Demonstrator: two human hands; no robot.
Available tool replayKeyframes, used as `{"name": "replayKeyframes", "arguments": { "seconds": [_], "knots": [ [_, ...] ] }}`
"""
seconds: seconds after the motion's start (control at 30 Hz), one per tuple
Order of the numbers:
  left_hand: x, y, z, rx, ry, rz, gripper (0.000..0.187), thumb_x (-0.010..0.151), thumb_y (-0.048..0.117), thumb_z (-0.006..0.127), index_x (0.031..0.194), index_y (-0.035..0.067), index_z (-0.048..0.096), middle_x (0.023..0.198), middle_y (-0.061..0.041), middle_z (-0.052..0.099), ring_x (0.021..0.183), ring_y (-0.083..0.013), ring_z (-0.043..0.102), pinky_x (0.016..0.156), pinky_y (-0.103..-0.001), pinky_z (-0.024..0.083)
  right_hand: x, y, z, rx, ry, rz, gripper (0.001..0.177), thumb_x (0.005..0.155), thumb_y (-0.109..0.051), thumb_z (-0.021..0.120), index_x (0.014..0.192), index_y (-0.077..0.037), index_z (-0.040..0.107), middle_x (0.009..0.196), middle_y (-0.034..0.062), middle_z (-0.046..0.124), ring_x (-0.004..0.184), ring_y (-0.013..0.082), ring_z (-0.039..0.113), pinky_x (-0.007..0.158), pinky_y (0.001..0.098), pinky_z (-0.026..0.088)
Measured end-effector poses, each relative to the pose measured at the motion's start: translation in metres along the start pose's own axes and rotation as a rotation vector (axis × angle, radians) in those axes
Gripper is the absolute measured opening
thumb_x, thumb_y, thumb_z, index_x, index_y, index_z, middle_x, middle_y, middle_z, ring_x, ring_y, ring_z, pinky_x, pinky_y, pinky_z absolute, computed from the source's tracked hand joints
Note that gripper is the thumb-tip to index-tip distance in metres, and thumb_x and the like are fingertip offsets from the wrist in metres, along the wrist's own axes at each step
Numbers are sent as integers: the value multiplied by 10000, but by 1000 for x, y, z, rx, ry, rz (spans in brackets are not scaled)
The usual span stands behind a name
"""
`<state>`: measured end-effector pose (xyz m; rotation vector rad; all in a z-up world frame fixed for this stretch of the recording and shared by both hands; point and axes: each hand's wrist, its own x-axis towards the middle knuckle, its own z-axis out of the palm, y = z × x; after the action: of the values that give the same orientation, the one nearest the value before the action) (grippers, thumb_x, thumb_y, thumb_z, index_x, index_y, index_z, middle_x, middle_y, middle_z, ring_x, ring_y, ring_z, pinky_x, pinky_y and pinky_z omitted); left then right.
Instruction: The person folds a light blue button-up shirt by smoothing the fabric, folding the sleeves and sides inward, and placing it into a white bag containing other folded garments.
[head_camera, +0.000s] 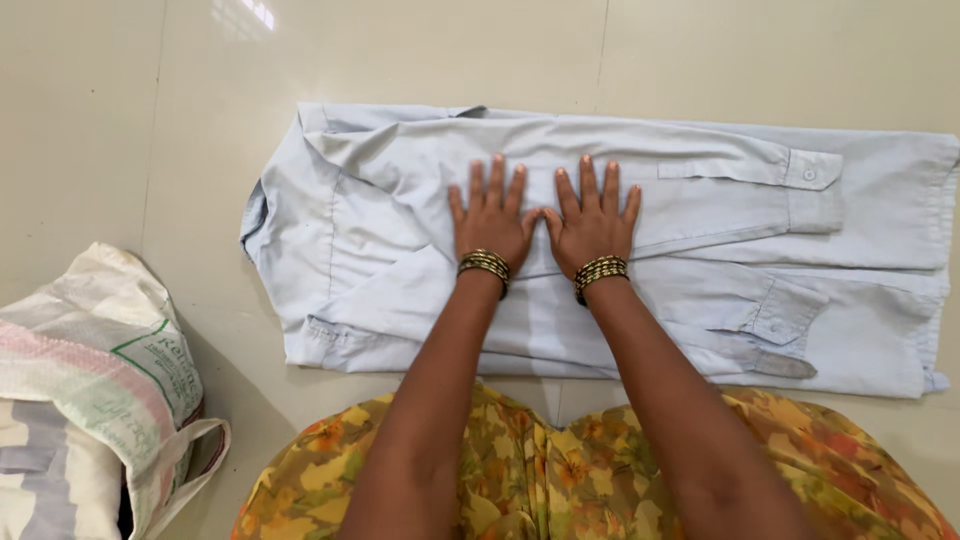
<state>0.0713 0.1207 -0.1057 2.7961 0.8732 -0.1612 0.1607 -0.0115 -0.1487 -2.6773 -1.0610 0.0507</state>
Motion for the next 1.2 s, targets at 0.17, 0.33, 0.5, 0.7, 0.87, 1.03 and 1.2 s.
{"name": "replayKeyframes", "arguments": {
  "seconds": [0.17,0.33,0.5,0.7,0.87,1.03,1.2],
  "knots": [
    [15,-46,-24,60,-76,-134,810,917,726,403,1608,336,241,1707,-13,85,1565,-272,31,1218,-616,36,-3,-14,-22,-64,1,-4,620,999,-562,494,1549,-277,460,1686,76,297,1555,359,169,1194,673,88],
    [42,-126,-21,63,54,-128,845,926,779,324,1613,295,232,1712,-35,108,1564,-257,44,1214,-609,9,-2,-15,-22,-77,-10,10,613,1002,-562,463,1551,-290,450,1678,68,288,1543,353,162,1200,647,72],
    [50,-194,-35,182,44,-261,790,967,751,292,1616,302,232,1725,-25,150,1573,-284,24,1223,-647,-25,-3,-16,-23,-99,-27,20,606,1004,-564,453,1552,-305,444,1677,57,287,1547,350,168,1206,640,77],
    [58,-221,-36,234,100,-504,765,957,571,418,1629,258,234,1706,-111,93,1562,-337,-4,1165,-682,-23,-3,-16,-22,-103,-27,17,618,999,-561,443,1559,-299,448,1684,57,277,1551,353,173,1207,644,80],
    [41,-128,-18,137,282,-226,742,986,507,480,1642,243,253,1716,-116,89,1571,-326,17,1152,-749,16,6,-13,-14,-121,-59,24,657,967,-574,418,1562,-294,411,1692,60,209,1540,369,115,1155,680,53],
    [-31,-16,-3,25,91,68,676,985,560,472,1594,294,347,1716,-77,164,1583,-317,128,1219,-631,87,-23,-37,16,-436,40,-81,557,1027,-488,429,1563,-342,394,1708,-9,213,1556,334,125,1154,681,71],
    [-57,-30,-5,53,-50,13,735,939,659,458,1575,315,328,1686,-21,164,1558,-317,115,1231,-578,77,-59,-17,-11,-126,-90,-94,660,972,-587,449,1571,-316,388,1692,27,226,1556,317,149,1207,646,58]
  ]
}}
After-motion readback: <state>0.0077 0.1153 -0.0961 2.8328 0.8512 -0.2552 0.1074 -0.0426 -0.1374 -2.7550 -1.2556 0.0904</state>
